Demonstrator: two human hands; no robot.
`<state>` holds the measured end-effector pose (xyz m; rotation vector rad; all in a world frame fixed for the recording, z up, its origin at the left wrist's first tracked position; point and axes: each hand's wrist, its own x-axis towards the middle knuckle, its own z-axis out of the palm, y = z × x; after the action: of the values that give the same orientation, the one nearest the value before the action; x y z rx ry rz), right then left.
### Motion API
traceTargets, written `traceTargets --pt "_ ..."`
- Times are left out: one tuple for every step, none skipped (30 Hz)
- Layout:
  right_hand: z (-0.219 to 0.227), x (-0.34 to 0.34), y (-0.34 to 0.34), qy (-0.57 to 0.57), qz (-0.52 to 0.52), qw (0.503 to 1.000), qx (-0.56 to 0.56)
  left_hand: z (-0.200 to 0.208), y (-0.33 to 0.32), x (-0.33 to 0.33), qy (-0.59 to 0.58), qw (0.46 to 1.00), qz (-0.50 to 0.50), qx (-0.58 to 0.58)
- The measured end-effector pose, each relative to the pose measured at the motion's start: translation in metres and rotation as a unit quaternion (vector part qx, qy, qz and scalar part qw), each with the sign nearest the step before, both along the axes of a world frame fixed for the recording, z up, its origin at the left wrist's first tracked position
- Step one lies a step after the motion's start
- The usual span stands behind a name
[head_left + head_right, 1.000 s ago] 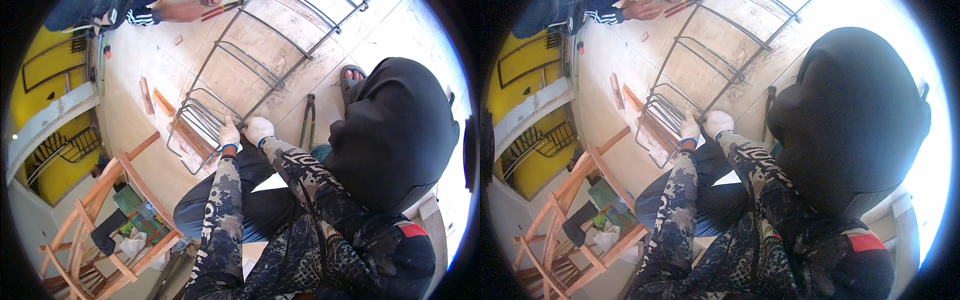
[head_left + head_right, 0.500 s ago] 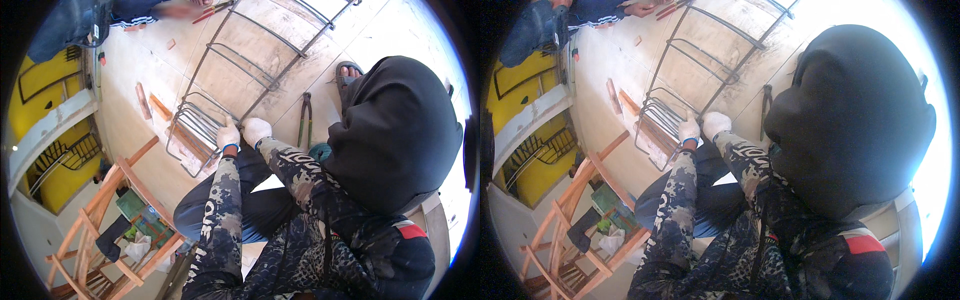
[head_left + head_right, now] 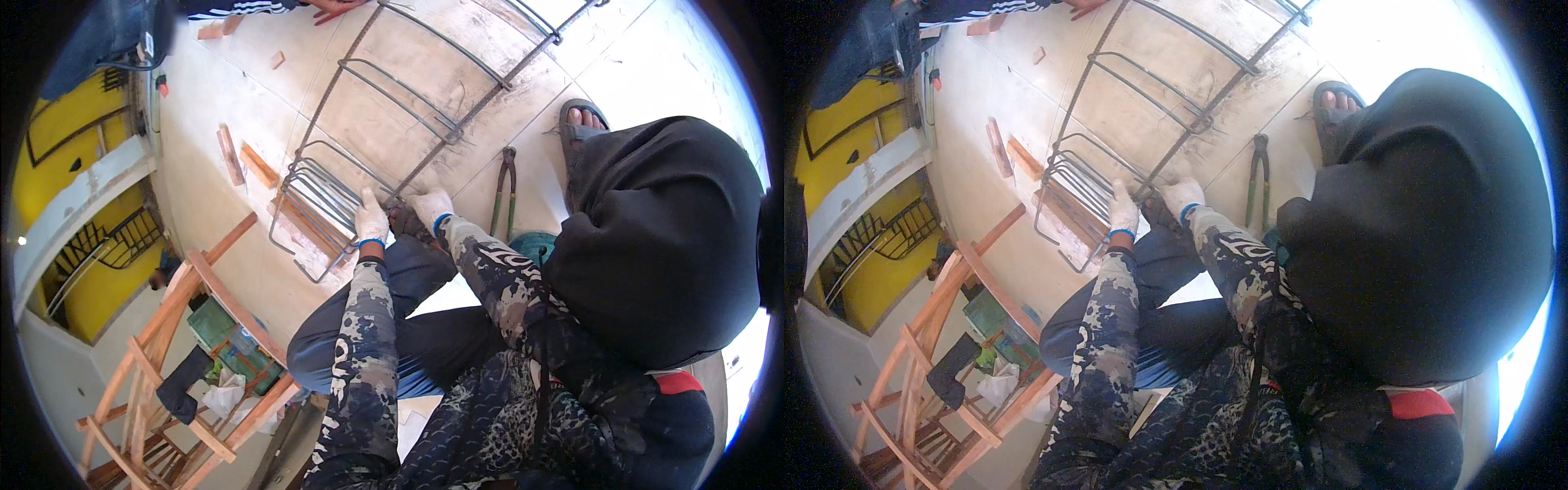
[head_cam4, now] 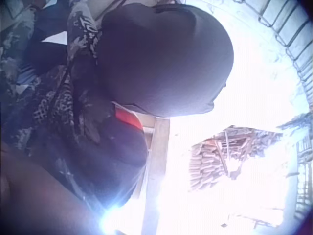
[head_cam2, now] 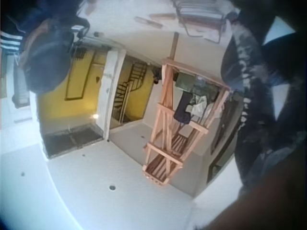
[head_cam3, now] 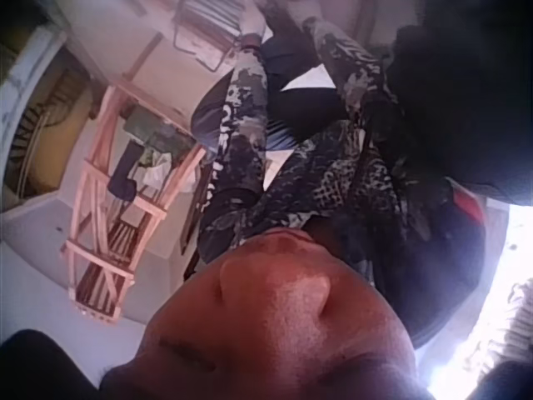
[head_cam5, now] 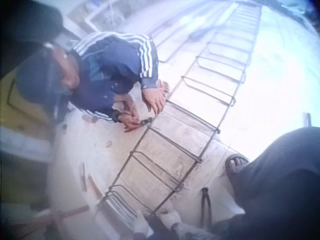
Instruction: The person sits on the floor and uses pliers to twist and secure wire ties on a long metal frame. Another person works alongside on the same frame. The person repeatedly picks up ties, positions them, and twists them to fasten the frame components.
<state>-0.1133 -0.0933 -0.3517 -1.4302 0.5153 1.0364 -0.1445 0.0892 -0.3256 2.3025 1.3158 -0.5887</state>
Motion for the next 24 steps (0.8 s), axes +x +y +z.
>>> traceTargets --pt "-0.016 -0.01 0.006 -0.021 0.011 0.999 0.035 -0.001 -0.001 0.001 -0.001 1.0 0.001 -0.014" --pt "-0.031 -0.018 0.015 -0.042 0.021 0.996 0.069 -0.003 -0.003 0.004 -0.011 0.999 0.013 -0.034" --pt "-0.035 -0.021 0.024 -0.065 0.061 0.992 0.088 -0.011 0.009 -0.004 -0.024 0.998 0.032 -0.043" --pt "-0.044 -0.022 0.029 -0.086 0.088 0.987 0.099 -0.013 0.012 0.001 -0.033 0.997 0.04 -0.06" --pt "-0.053 -0.021 0.035 -0.109 0.116 0.981 0.111 -0.015 0.015 0.003 -0.024 0.998 0.023 -0.048" --pt "-0.043 -0.017 0.03 -0.208 0.186 0.953 0.118 -0.015 0.018 -0.008 -0.02 0.999 0.026 -0.032" --pt "-0.047 -0.014 0.029 -0.257 0.224 0.933 0.116 -0.014 0.013 -0.006 -0.013 0.999 0.016 -0.025" --pt "-0.048 -0.015 0.029 -0.304 0.256 0.911 0.113 -0.012 0.008 -0.004 -0.014 1.0 0.011 -0.019" --pt "-0.064 -0.017 0.039 -0.305 0.266 0.907 0.113 -0.005 0.0 0.003 -0.015 1.0 0.003 -0.012" --pt "-0.063 -0.013 0.043 -0.309 0.322 0.89 0.095 -0.002 -0.002 0.004 -0.015 1.0 -0.001 -0.003" --pt "-0.063 -0.01 0.047 -0.316 0.376 0.868 0.076 0.0 -0.004 0.005 -0.001 1.0 -0.015 0.01" --pt "-0.046 0.004 0.049 -0.324 0.474 0.818 0.039 -0.001 -0.002 0.004 0.011 0.999 -0.02 0.025" --pt "-0.04 0.009 0.052 -0.331 0.564 0.756 0.002 -0.001 0.0 0.001 0.023 0.999 -0.026 0.042" --pt "-0.036 0.01 0.052 -0.363 0.54 0.759 -0.017 -0.001 0.003 0.0 0.028 0.998 -0.017 0.045" --pt "-0.048 0.004 0.052 -0.389 0.509 0.767 -0.042 0.005 -0.004 0.004 0.038 0.997 -0.033 0.054" --pt "-0.06 0.003 0.053 -0.412 0.476 0.774 -0.07 0.013 -0.014 0.013 0.048 0.996 -0.052 0.06" --pt "-0.071 0.004 0.058 -0.36 0.392 0.844 -0.07 0.02 -0.024 0.024 0.058 0.994 -0.072 0.066" --pt "-0.079 0.009 0.058 -0.301 0.291 0.905 -0.074 0.022 -0.029 0.035 0.073 0.993 -0.078 0.052" --pt "-0.085 0.01 0.062 -0.243 0.199 0.947 -0.067 0.022 -0.026 0.034 0.098 0.991 -0.077 0.044" --pt "-0.101 0.003 0.078 -0.283 0.336 0.893 -0.098 0.028 -0.021 0.032 0.121 0.989 -0.067 0.043" --pt "-0.096 0.005 0.07 -0.207 0.252 0.941 -0.094 0.021 -0.016 0.039 0.144 0.986 -0.081 0.034" --pt "-0.067 0.0 0.06 -0.139 0.206 0.966 -0.072 0.015 -0.006 0.019 0.083 0.995 -0.04 0.045" --pt "-0.049 -0.002 0.048 -0.063 0.138 0.987 -0.062 0.012 -0.01 0.012 0.023 0.998 -0.022 0.051" --pt "-0.044 -0.002 0.047 -0.029 0.114 0.989 -0.088 0.013 -0.014 0.013 -0.038 0.997 -0.016 0.061"
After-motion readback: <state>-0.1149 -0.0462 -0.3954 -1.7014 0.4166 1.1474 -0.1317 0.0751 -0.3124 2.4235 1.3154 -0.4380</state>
